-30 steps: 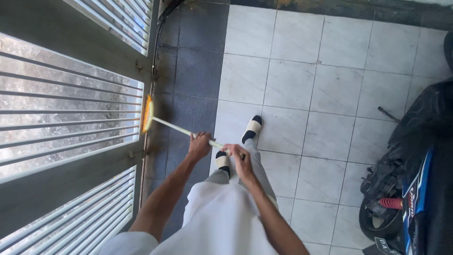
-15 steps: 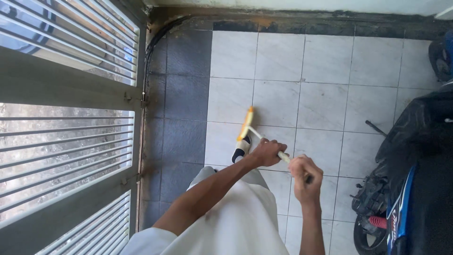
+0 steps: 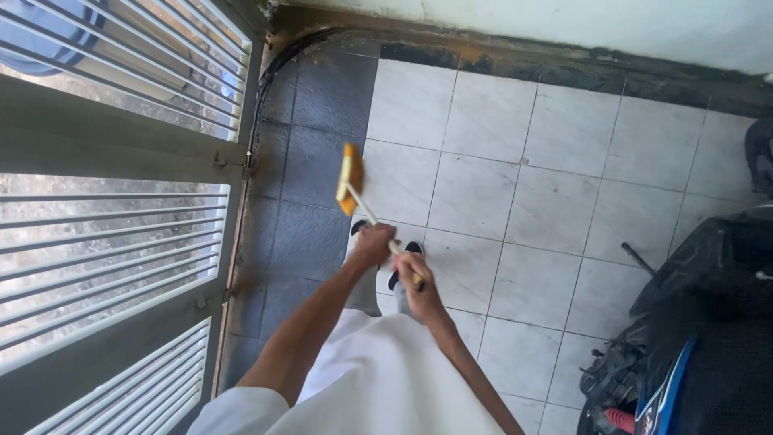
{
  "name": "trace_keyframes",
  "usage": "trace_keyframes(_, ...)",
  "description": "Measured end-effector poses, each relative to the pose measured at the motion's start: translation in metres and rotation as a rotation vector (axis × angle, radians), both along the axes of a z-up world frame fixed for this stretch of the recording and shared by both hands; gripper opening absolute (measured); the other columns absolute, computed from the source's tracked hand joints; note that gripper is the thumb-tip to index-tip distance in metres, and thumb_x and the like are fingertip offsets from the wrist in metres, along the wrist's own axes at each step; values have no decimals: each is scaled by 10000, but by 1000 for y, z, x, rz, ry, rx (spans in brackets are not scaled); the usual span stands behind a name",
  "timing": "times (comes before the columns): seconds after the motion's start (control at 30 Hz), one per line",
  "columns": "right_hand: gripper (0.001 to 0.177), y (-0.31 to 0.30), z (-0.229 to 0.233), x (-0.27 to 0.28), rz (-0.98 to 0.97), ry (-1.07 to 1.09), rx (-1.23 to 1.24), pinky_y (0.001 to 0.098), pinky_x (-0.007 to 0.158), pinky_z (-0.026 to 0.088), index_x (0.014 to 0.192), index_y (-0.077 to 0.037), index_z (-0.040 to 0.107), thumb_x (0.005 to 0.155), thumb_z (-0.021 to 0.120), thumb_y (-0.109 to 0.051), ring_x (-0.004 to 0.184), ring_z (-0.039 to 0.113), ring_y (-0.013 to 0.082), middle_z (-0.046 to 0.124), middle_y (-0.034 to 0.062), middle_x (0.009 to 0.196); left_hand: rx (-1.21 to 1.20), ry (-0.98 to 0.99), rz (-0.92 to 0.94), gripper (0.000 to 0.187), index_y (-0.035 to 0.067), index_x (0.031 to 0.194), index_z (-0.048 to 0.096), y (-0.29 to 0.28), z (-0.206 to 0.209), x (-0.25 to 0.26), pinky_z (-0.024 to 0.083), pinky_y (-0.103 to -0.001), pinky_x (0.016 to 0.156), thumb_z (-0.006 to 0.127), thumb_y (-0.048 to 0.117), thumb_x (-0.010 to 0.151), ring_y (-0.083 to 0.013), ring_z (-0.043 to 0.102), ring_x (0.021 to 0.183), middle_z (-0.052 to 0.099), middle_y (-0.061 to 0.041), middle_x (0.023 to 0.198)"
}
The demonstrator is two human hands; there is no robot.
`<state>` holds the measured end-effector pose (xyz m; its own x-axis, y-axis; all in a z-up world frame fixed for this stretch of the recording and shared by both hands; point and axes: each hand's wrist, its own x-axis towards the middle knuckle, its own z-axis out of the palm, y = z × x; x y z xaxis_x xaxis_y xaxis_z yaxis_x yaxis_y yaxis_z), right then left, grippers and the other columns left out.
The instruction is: Sweeping the tiled floor of a garage area between parked motorcycles.
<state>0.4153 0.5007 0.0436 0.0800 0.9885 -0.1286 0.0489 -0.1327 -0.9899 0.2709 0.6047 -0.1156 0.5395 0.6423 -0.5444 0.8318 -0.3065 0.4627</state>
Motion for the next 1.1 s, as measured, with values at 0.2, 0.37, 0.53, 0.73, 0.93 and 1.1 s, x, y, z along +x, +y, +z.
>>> trace_keyframes(0.2, 285, 74, -6, -47, 218, -90, 68, 375, 1026, 435, 987, -18, 650, 1052, 596, -290, 1200, 576, 271, 658, 139, 1355, 202, 144, 253, 407, 113, 1185, 590, 61, -20, -100, 266, -745, 1073, 693, 406, 921, -341, 473, 1375, 605, -82, 1315)
trace_keyframes(0.37, 335, 136, 17, -24, 59, -50, 28, 377, 1054, 451, 917, -45, 686, 1064, 552, -315, 1192, 606, 242, 719, 101, 1271, 304, -214, 364, 350, 78, 971, 622, 124, 61, -77, 422, -559, 933, 744, 398, 895, -388, 554, 1138, 639, -129, 1081)
trace_keyframes(0.53, 414, 196, 82, 6, -150, -112, 88, 379, 1006, 488, 797, -51, 610, 1090, 513, -327, 1144, 611, 219, 757, 97, 1110, 242, -411, 259, 384, 66, 850, 614, 185, 107, -22, 492, -498, 789, 740, 424, 910, -364, 628, 879, 669, -128, 859)
trace_keyframes(0.73, 390, 277, 156, -36, -256, -274, 171, 346, 864, 516, 732, -36, 503, 1085, 535, -198, 932, 599, 187, 638, 55, 804, 228, -671, -76, 353, 98, 790, 646, 256, 123, 1, 467, -511, 837, 683, 410, 951, -325, 671, 851, 688, -105, 753)
trace_keyframes(0.93, 329, 333, 134, -90, -143, -418, 192, 388, 725, 429, 760, 17, 467, 1002, 651, -109, 771, 479, 235, 470, 87, 744, -164, -546, -118, 440, 52, 826, 559, 295, 72, 2, 477, -483, 744, 641, 444, 1009, -346, 649, 851, 629, -107, 826)
trace_keyframes(1.1, 348, 343, 97, -86, -119, -314, 119, 384, 769, 404, 789, 14, 436, 1051, 603, -141, 805, 415, 247, 423, 93, 790, -44, -565, -189, 241, 91, 854, 642, 328, 106, -24, 468, -513, 726, 704, 324, 871, -336, 648, 946, 662, -101, 868)
